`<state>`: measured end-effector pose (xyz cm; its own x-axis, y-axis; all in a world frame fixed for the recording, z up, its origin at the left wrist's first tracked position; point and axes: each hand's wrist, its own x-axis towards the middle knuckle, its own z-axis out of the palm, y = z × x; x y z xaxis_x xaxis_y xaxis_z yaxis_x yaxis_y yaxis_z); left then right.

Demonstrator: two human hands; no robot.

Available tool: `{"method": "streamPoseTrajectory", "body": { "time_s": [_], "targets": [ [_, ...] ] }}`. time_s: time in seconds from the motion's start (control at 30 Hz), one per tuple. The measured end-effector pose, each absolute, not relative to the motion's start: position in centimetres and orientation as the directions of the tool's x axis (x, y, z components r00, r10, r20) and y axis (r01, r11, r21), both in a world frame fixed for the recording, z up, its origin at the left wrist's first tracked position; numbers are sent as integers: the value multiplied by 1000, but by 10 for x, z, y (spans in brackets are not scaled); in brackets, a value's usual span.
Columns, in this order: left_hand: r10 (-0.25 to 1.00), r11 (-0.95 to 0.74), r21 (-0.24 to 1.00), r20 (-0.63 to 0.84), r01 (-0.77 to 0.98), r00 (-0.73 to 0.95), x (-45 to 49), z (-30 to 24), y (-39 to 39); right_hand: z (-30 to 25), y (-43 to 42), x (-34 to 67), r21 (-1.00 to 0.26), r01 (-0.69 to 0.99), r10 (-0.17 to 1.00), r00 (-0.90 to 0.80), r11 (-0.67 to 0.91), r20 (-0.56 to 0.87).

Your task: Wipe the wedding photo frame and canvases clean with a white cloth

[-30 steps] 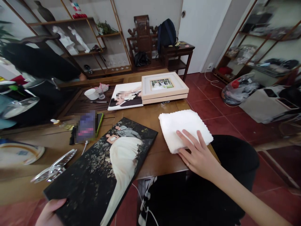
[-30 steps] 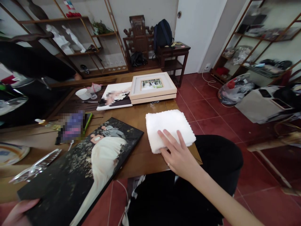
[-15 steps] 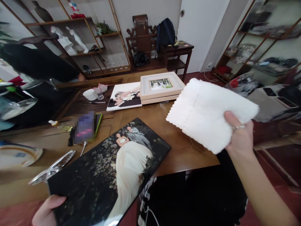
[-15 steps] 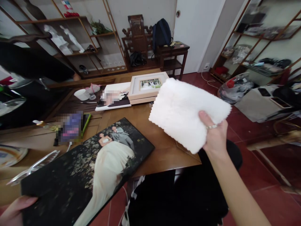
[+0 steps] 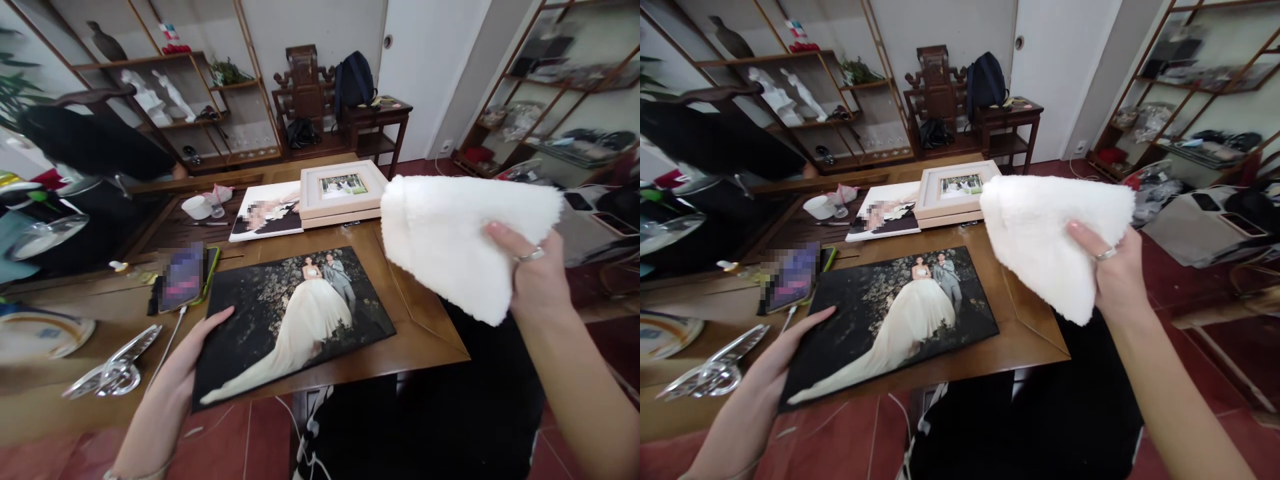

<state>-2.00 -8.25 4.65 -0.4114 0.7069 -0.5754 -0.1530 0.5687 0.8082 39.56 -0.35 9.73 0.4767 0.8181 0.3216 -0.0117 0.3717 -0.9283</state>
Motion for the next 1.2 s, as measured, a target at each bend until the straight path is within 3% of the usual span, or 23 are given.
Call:
{"method": "streamPoseTrajectory", "body": {
  "time_s": [0.03, 0.1, 0.17, 0.27, 0.4, 0.5, 0.57, 0.63, 0.67, 0.8, 0.9, 0.97, 1.03, 1.1, 1.2],
  "targets": [
    [688, 592, 775, -628, -221, -362, -17, 46, -76, 98, -3, 395, -943, -110, 860, 453, 315, 235],
    [742, 527, 827, -560, -195, -369, -13, 42, -65, 97, -4, 390, -950, -227, 912, 394, 213, 110],
    [835, 392, 918, -385, -68, -393, -11, 35, -57, 94, -7, 382, -961, -237, 936, 348, 145, 56],
    [918, 295, 937, -224, 187, -326, -15, 23, -46, 90, -11, 364, -971, -220, 957, 290, 93, 26],
    [967, 222, 745, -86, 629, -239, -20, 14, -33, 85, -9, 340, -964, -264, 978, 203, 13, -42],
    [968, 162, 585, 60, 795, -242, -14, 18, -32, 78, -6, 323, -958, -279, 992, 88, -60, -88],
    [928, 55, 523, 288, 851, -237, -2, 28, -38, 73, -5, 313, -954, -280, 993, 23, -103, -113],
    [874, -89, 546, 443, 833, -197, 17, 43, -48, 69, -7, 303, -953, -279, 993, -14, -116, -116],
    [872, -143, 597, 453, 790, -185, 29, 52, -54, 68, -9, 298, -957, -270, 994, -26, -106, -103],
    [939, -249, 823, 335, 510, -83, 77, 75, -63, 67, -22, 282, -979, -202, 999, -34, 32, 40],
    [986, -147, 977, 156, 152, -50, 97, 76, -51, 68, -32, 281, -978, -149, 987, -40, 149, 157],
    [995, -101, 995, 101, -7, 5, 98, 73, -43, 70, -35, 287, -973, -118, 979, -37, 196, 202],
    [981, -188, 982, 187, -8, -53, 92, 70, -38, 74, -36, 296, -967, -114, 973, -15, 227, 230],
    [923, -331, 935, 349, 126, -165, 85, 69, -37, 77, -35, 304, -957, -142, 967, 5, 254, 256],
    [858, -459, 843, 502, 280, -108, 81, 66, -39, 80, -35, 309, -945, -220, 969, -3, 241, 248]
  ]
}}
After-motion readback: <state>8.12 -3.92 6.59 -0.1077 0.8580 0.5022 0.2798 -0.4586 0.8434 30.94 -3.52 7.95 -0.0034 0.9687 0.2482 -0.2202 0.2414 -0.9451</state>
